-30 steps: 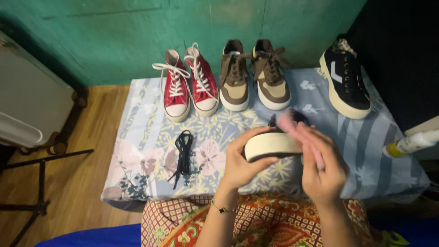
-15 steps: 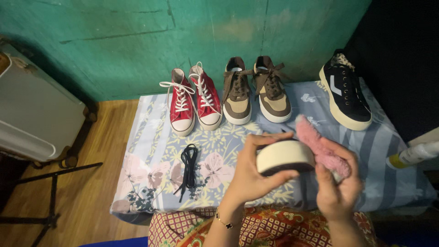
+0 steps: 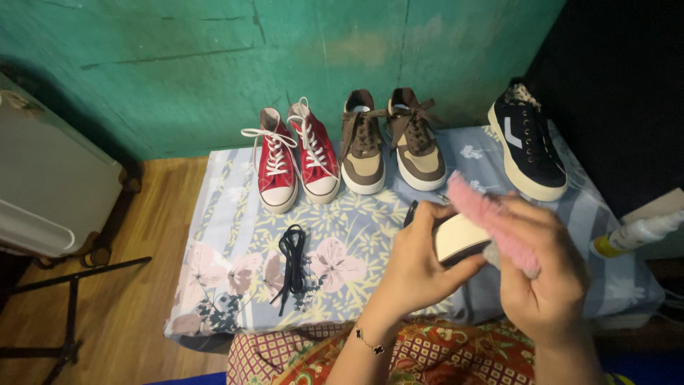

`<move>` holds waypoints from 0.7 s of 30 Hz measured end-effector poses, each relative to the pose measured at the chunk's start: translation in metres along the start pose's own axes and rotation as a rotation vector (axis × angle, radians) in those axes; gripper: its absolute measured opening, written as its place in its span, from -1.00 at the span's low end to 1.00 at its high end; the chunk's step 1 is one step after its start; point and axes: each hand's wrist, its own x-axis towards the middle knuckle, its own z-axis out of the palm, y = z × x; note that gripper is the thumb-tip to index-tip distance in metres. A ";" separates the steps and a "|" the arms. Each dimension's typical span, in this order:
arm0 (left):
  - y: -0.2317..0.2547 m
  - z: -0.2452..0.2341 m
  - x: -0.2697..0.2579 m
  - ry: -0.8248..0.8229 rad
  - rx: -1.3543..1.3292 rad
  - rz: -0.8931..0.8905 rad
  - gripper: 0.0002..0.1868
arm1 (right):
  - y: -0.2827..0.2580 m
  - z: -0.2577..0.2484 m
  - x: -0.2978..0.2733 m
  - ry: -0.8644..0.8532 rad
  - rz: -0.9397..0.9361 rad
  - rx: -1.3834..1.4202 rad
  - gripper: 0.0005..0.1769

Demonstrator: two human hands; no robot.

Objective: The person removes the laces from a black sneaker, then sprays a cleaning solution onto the shoe and wipes the upper and sole with a pink cloth. The person rotates the shoe to clean multiple sides and continues wiping until the end of the clip.

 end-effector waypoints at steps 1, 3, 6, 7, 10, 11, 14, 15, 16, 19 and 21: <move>0.002 0.002 0.003 0.003 0.029 0.047 -0.32 | -0.006 0.002 -0.002 0.074 0.082 -0.102 -0.74; 0.006 0.006 0.010 0.037 0.064 0.163 -0.33 | -0.014 0.010 -0.003 -0.014 -0.162 -0.331 -0.81; 0.010 0.007 0.014 0.073 0.053 0.208 -0.31 | -0.018 0.017 -0.005 -0.077 -0.316 -0.491 -0.82; 0.011 0.007 0.013 0.047 0.032 0.112 -0.29 | -0.015 0.014 -0.002 -0.087 -0.333 -0.514 -0.81; 0.009 0.009 0.003 0.007 -0.094 0.050 -0.33 | -0.007 0.003 0.003 0.070 -0.311 -0.224 -0.83; 0.008 0.011 0.000 0.000 -0.149 0.061 -0.36 | -0.008 -0.001 0.004 0.109 -0.090 -0.194 -0.82; 0.002 0.018 -0.004 0.063 -0.118 0.220 -0.39 | -0.015 -0.005 0.010 0.111 0.156 -0.200 -0.78; -0.002 0.018 -0.004 0.054 -0.096 0.229 -0.40 | -0.019 -0.001 0.011 0.035 -0.033 -0.268 -0.77; -0.007 0.017 -0.004 0.046 -0.073 0.238 -0.40 | -0.023 0.002 0.010 -0.042 -0.222 -0.333 -0.75; -0.019 0.019 -0.009 0.008 -0.004 0.254 -0.40 | -0.029 0.008 -0.001 -0.115 -0.334 -0.390 -0.75; -0.021 0.022 -0.010 0.047 -0.033 0.204 -0.38 | -0.023 0.008 -0.008 0.007 -0.187 -0.351 -0.72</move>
